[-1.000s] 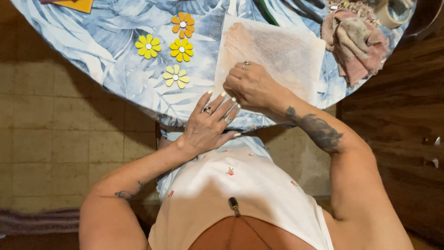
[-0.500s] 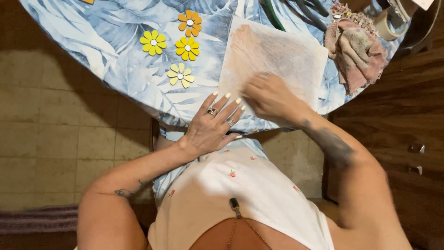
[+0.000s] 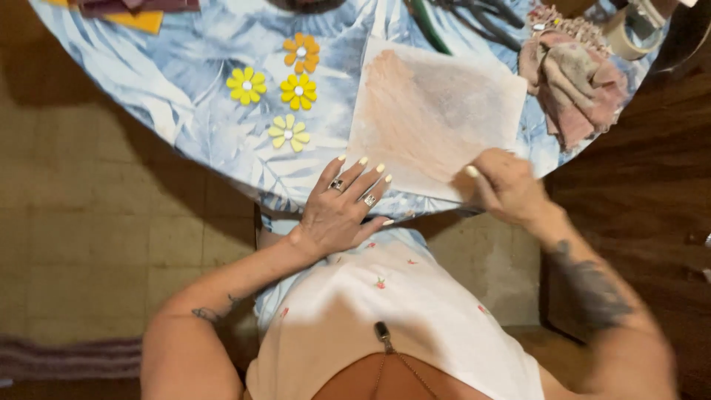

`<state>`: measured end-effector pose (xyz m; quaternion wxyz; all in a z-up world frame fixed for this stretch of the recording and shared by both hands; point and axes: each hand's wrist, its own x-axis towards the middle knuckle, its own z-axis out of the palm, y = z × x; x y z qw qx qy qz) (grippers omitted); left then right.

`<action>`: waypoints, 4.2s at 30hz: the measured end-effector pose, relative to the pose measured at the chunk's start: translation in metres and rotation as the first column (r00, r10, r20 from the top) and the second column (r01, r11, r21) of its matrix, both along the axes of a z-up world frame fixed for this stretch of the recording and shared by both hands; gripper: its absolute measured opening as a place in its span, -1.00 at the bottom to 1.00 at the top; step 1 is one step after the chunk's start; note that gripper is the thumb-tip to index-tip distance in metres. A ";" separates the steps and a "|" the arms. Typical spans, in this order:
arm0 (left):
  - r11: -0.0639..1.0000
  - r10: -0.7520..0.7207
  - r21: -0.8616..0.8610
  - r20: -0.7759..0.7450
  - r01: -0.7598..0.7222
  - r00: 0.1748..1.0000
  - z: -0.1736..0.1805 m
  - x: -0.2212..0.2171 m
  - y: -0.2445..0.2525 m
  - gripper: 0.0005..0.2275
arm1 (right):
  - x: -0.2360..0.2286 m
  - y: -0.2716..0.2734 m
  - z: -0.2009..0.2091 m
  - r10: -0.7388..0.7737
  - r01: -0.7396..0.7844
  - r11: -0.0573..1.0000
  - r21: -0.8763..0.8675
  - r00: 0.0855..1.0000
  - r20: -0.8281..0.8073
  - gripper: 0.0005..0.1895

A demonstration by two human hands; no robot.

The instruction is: Sanding the edges of small flower-shaped mosaic tiles against a sheet of sandpaper on a table.

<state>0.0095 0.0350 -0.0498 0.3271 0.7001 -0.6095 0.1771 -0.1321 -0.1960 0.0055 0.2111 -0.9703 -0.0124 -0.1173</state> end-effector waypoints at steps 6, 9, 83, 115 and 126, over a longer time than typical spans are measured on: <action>0.995 0.014 -0.096 -0.196 -0.033 0.981 0.041 0.000 -0.027 -0.70 | 0.039 0.052 -0.008 -0.257 0.188 0.849 0.494 0.964 0.075 -0.74; 0.992 -0.082 -0.124 -0.493 0.023 0.866 0.058 0.000 -0.040 -0.70 | 0.047 0.060 -0.007 -0.324 0.212 0.769 0.604 0.942 0.082 -0.71; 0.901 -0.053 0.425 -0.087 0.085 0.995 0.027 0.015 -0.016 -0.39 | 0.149 0.017 -0.042 -0.001 0.036 0.895 -0.445 0.997 0.078 -0.84; 0.967 -0.024 0.244 -0.180 0.068 0.983 0.028 0.006 -0.025 -0.47 | 0.048 -0.027 0.041 0.075 -0.385 0.897 -0.216 0.615 -0.785 -0.76; 1.000 -0.018 0.001 -0.404 0.020 0.915 0.050 0.006 -0.057 -0.80 | 0.060 0.013 0.030 0.259 -0.067 0.830 0.554 0.925 -0.277 -0.71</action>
